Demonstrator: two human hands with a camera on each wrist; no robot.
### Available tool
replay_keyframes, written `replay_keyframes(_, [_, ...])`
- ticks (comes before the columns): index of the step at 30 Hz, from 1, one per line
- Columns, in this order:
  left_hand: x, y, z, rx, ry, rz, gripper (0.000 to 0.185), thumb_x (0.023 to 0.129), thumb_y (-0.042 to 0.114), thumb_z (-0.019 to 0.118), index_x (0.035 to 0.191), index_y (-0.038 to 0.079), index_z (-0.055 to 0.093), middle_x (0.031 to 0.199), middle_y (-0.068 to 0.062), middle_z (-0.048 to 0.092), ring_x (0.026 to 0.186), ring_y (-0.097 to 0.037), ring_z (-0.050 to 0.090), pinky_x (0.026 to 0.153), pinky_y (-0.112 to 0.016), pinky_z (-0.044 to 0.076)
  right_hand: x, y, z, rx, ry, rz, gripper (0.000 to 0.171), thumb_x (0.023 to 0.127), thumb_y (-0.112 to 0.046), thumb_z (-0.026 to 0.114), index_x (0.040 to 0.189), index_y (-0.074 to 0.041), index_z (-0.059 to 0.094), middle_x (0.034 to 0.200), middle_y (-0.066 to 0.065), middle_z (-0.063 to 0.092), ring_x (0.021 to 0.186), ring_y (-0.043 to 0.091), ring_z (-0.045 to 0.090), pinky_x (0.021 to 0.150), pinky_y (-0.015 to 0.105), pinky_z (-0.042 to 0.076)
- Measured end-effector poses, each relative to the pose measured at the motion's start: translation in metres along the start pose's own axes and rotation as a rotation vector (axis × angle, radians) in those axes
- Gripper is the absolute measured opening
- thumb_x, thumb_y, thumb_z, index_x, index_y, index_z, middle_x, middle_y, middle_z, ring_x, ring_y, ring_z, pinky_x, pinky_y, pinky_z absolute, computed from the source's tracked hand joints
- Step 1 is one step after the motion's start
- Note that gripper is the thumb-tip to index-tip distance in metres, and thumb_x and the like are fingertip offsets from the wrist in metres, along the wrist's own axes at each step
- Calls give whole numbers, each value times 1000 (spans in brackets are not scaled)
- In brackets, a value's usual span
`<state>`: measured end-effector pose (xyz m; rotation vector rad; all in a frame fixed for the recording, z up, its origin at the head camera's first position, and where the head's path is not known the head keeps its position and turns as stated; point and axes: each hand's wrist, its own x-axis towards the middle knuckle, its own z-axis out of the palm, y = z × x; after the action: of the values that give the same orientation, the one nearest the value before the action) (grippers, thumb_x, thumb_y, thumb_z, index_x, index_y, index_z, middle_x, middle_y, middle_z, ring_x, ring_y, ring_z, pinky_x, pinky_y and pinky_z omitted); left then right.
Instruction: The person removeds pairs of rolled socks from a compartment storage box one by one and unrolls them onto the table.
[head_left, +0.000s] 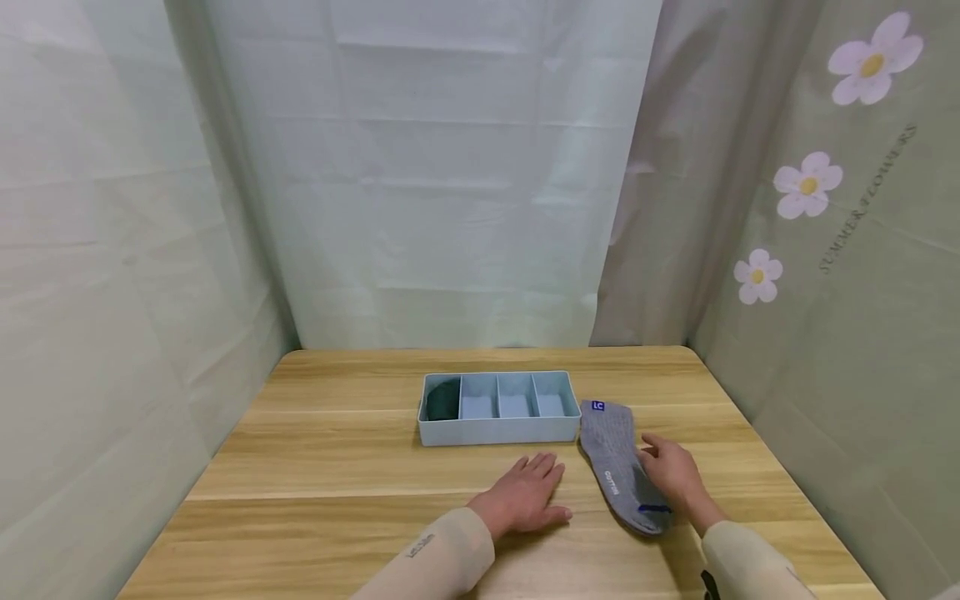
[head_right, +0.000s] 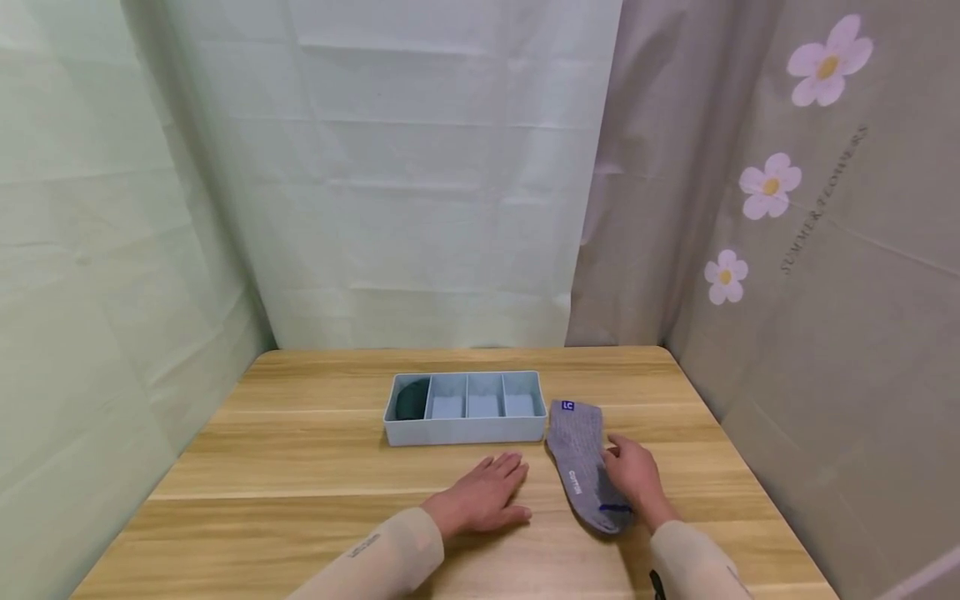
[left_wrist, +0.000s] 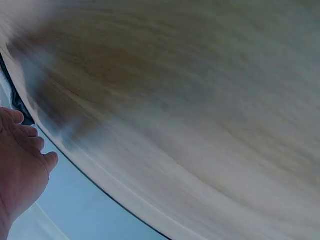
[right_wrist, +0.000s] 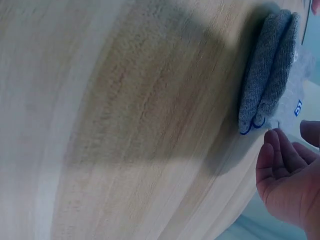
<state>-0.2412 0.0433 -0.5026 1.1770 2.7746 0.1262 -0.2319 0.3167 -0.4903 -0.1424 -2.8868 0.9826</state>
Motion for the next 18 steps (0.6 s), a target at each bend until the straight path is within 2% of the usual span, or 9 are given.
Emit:
replay_keyframes(9, [14,6,7,-2,28,8,74,98,59,47,152,9,38,159,-10,32,147,-22,26,117,-41,24,2,2,5,-9,5,-23,38,93,-4,58,124,18,57,102,28,70,97,40,67,83,51,52])
replay_keyframes(14, [20,10,9,14,44,2,73,98,59,49,152,10,40,158,-9,34,147,-21,27,117,-41,25,2,-2,6,-28,19,-2,39,94,-7,58,125,16,58,105,28,69,100,42,65,84,52,52])
replay_keyframes(18, [23,15,10,10,43,5,73,98,58,50,151,10,40,158,-8,34,147,-20,26,117,-40,25,2,-5,3,34,-15,51,41,95,-7,56,128,16,55,114,31,65,105,44,63,85,52,52])
